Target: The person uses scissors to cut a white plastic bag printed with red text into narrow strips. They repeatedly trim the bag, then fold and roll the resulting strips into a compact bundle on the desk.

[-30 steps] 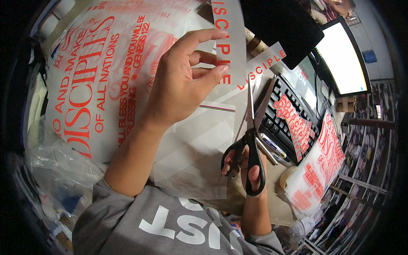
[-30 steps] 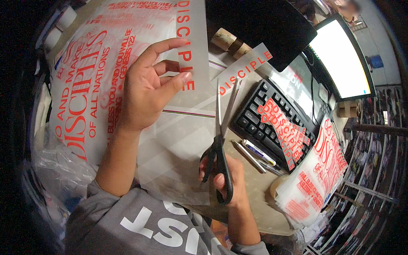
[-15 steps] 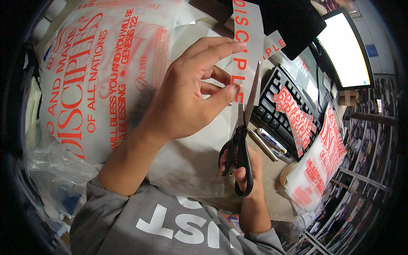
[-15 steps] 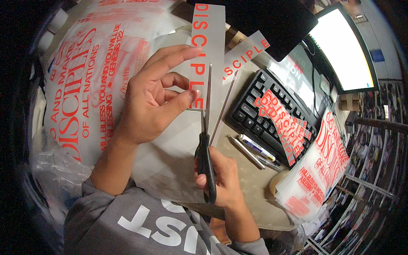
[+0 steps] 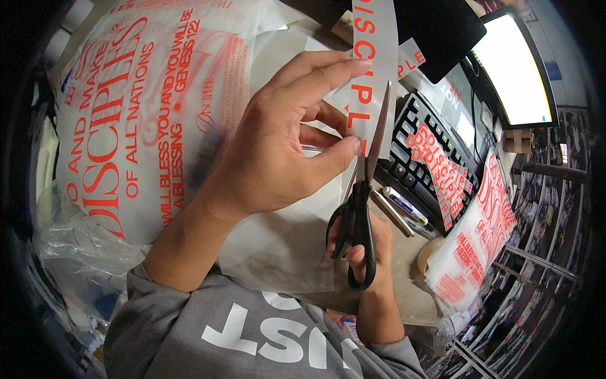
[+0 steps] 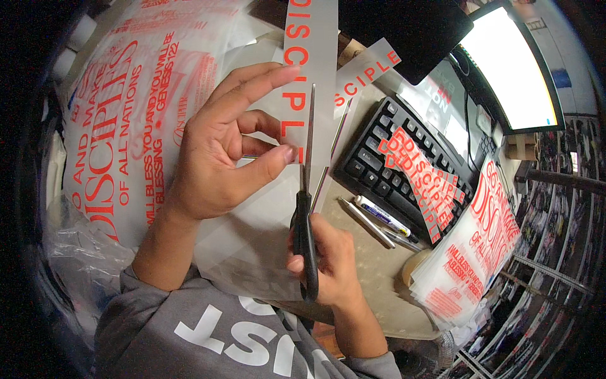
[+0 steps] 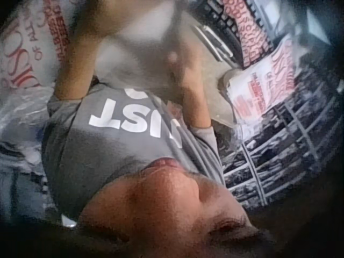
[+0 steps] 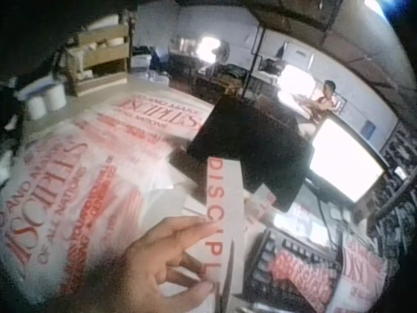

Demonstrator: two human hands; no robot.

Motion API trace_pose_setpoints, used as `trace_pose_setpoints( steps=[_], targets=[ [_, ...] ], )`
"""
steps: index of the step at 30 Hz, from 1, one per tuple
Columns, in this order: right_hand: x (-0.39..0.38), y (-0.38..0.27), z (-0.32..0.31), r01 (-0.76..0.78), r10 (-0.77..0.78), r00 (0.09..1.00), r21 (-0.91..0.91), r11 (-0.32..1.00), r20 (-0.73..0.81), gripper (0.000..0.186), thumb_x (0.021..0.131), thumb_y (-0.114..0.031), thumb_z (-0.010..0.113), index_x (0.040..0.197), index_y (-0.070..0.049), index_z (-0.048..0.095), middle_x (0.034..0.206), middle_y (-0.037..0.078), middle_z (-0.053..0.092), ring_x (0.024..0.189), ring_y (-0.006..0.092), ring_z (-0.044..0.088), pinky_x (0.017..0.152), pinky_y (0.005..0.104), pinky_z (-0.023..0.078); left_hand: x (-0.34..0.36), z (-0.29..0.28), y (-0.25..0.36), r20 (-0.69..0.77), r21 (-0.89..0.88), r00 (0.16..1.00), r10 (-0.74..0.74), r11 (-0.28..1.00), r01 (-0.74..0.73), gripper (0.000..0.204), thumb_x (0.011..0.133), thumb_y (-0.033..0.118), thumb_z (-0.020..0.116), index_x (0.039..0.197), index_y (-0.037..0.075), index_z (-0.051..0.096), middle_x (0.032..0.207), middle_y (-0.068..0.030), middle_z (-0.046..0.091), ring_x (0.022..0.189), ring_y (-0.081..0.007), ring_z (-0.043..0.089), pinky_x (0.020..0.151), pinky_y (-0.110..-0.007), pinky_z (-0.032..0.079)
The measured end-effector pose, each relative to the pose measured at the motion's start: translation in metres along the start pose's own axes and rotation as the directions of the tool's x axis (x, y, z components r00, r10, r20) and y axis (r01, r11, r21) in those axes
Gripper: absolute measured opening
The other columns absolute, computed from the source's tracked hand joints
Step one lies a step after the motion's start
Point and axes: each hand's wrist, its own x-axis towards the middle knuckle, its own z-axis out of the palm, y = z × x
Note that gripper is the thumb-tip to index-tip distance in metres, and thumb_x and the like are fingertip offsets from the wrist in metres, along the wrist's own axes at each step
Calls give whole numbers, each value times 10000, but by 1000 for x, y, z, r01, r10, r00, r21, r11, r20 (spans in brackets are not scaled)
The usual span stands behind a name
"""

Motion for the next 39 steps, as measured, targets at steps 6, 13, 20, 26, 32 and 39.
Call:
trace_pose_setpoints(
  steps=[6,13,20,26,32,39],
  targets=[
    [1,-2,-2,-1,1,1000,-55,999,8,597,810,-596,740,850,-17,602,674,45,584,579,152,574,543,292,437,0,-1,-2,-1,41,1000,17,999,-17,667,792,-150,616,1430,-19,471,1428,-107,410,977,-157,639,797,-236,603],
    [2,-3,0,9,-10,1000,-67,998,-4,564,811,-567,756,829,-24,604,634,36,566,549,149,560,531,289,423,0,-2,-1,-1,20,1000,11,1000,-11,669,792,-152,619,1431,-19,469,1423,-110,412,973,-161,647,792,-232,600],
    [0,-2,1,33,-36,999,-97,995,-26,492,812,-489,784,802,-31,604,617,31,545,526,137,516,507,285,388,1,-3,-2,-1,-5,999,36,999,-36,668,799,-144,627,1435,-22,462,1437,-112,400,983,-167,648,782,-221,599],
    [0,-3,1,18,-21,999,-101,995,-27,437,793,-411,822,785,-33,603,614,28,541,534,123,505,507,273,379,0,-4,-1,8,-4,999,39,999,-39,673,800,-148,627,1439,-24,457,1445,-113,398,987,-159,640,777,-211,597],
    [-1,-6,3,27,-32,998,-100,995,-47,409,818,-366,818,770,-27,595,579,6,533,518,91,501,491,259,377,1,-3,-1,-1,-12,999,37,999,-37,677,799,-155,626,1441,-24,456,1448,-112,400,978,-145,629,769,-199,592],
    [0,-14,6,5,-10,997,-61,998,-77,380,849,-308,813,725,-45,568,528,-20,517,480,68,490,452,243,354,1,-4,-3,6,-31,999,35,999,-35,682,803,-158,625,1448,-22,450,1470,-103,380,983,-137,618,773,-194,586]
  ],
)
